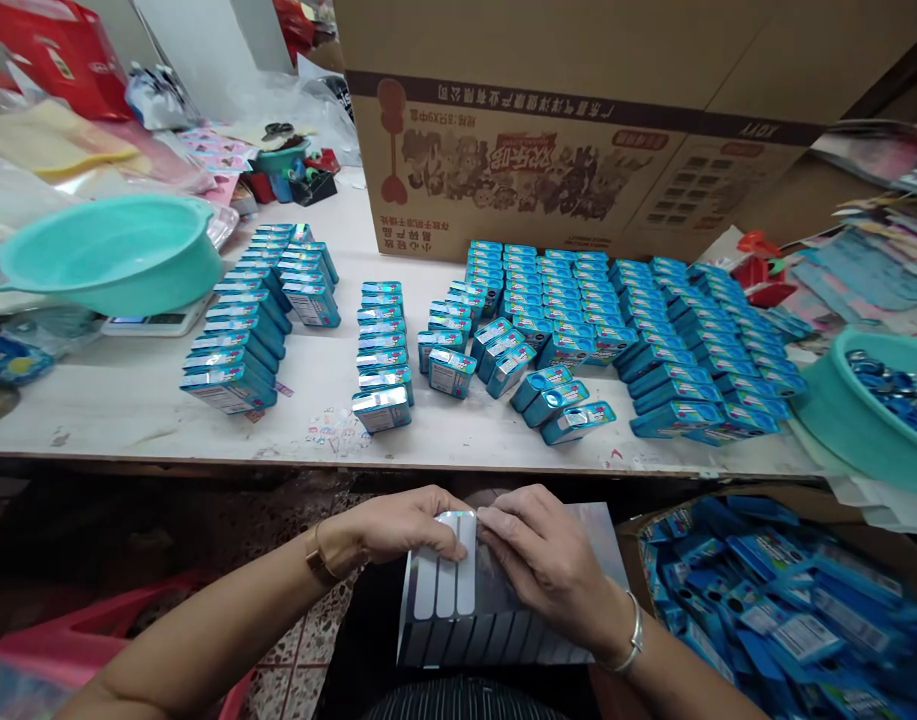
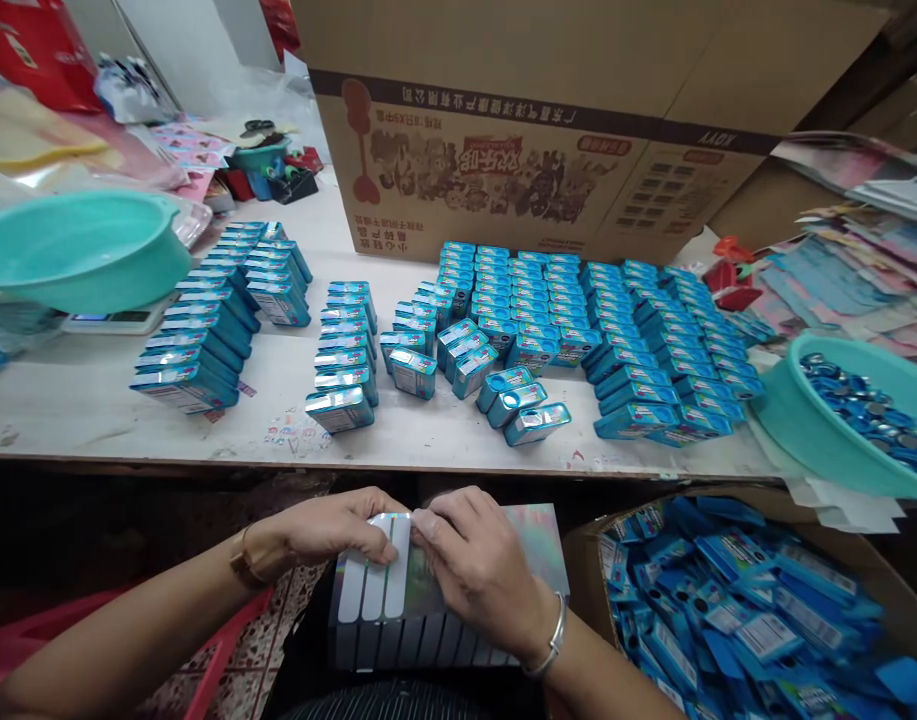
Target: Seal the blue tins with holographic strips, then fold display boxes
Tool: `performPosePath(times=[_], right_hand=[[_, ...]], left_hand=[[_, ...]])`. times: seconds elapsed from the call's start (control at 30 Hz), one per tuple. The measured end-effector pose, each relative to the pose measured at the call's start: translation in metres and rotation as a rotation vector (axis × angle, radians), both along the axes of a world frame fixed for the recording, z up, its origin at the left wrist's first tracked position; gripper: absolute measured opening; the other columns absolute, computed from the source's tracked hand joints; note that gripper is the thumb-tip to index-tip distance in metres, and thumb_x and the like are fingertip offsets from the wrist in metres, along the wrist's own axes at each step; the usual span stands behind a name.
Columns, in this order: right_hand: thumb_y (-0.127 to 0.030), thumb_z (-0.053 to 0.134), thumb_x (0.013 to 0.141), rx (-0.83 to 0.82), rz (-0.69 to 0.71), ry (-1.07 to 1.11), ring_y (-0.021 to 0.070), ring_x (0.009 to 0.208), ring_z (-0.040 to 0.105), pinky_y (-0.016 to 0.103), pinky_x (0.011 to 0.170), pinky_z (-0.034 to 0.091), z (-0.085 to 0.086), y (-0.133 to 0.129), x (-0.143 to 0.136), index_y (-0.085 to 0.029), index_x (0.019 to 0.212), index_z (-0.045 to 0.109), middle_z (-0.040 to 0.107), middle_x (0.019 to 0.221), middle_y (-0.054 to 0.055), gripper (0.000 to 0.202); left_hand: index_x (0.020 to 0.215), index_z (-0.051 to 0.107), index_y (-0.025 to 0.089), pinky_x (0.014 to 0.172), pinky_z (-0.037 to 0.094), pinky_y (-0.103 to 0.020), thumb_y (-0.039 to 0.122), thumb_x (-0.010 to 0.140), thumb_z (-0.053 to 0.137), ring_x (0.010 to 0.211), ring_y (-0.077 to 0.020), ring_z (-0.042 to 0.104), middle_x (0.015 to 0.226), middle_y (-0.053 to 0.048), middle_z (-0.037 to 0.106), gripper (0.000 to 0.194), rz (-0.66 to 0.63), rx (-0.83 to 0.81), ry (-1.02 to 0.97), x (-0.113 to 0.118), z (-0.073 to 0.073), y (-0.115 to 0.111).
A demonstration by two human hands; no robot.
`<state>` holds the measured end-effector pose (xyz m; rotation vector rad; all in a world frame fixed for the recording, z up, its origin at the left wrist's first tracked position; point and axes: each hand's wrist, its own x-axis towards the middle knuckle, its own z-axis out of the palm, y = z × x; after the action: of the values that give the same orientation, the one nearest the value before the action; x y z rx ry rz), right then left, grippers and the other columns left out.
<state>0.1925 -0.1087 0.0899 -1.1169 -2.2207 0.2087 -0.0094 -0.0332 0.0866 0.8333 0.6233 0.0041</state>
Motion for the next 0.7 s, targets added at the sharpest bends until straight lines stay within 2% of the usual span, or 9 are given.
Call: performPosePath(times=[0.13, 0.3, 0.53, 0.7], right_hand=[[-0.009, 0.054, 0.092, 0.187, 0.013, -0.057, 0.0214, 0.087, 0.061, 0.036, 0.076, 0.053, -0.005, -0.001, 0.003, -0.013, 0.118, 0.064, 0.07, 0.095, 0.01, 0.027], [-0.009, 0.055, 0.091, 0.266, -0.006, -0.067, 0.0219, 0.09, 0.063, 0.036, 0.078, 0.056, -0.006, -0.003, 0.005, -0.011, 0.113, 0.067, 0.071, 0.097, 0.012, 0.025], [-0.008, 0.053, 0.091, 0.238, 0.007, -0.016, 0.0241, 0.102, 0.063, 0.04, 0.085, 0.059, -0.009, -0.009, 0.006, -0.012, 0.109, 0.066, 0.071, 0.106, 0.013, 0.022], [-0.01, 0.058, 0.092, 0.165, -0.044, 0.003, 0.0254, 0.113, 0.063, 0.045, 0.093, 0.058, -0.011, -0.012, 0.006, -0.014, 0.125, 0.059, 0.07, 0.116, 0.013, 0.033]], left_hand=[[0.071, 0.07, 0.014, 0.044, 0.033, -0.017, 0.02, 0.055, 0.07, 0.045, -0.0059, 0.046, 0.059, 0.004, 0.062, 0.017, 0.02, -0.029, -0.008, 0.0, -0.001, 0.0], [0.074, 0.072, 0.013, 0.043, 0.029, -0.017, 0.02, 0.057, 0.07, 0.044, -0.0059, 0.043, 0.057, 0.004, 0.06, 0.019, 0.016, -0.024, 0.004, 0.002, -0.003, 0.0], [0.079, 0.073, 0.013, 0.044, 0.032, -0.018, 0.022, 0.055, 0.071, 0.046, -0.0071, 0.047, 0.06, 0.002, 0.062, 0.026, 0.038, -0.032, 0.005, 0.001, -0.002, 0.001], [0.084, 0.074, 0.013, 0.047, 0.033, -0.017, 0.021, 0.057, 0.07, 0.05, -0.0065, 0.046, 0.063, 0.002, 0.062, 0.028, 0.059, 0.005, -0.01, -0.001, -0.001, 0.0]])
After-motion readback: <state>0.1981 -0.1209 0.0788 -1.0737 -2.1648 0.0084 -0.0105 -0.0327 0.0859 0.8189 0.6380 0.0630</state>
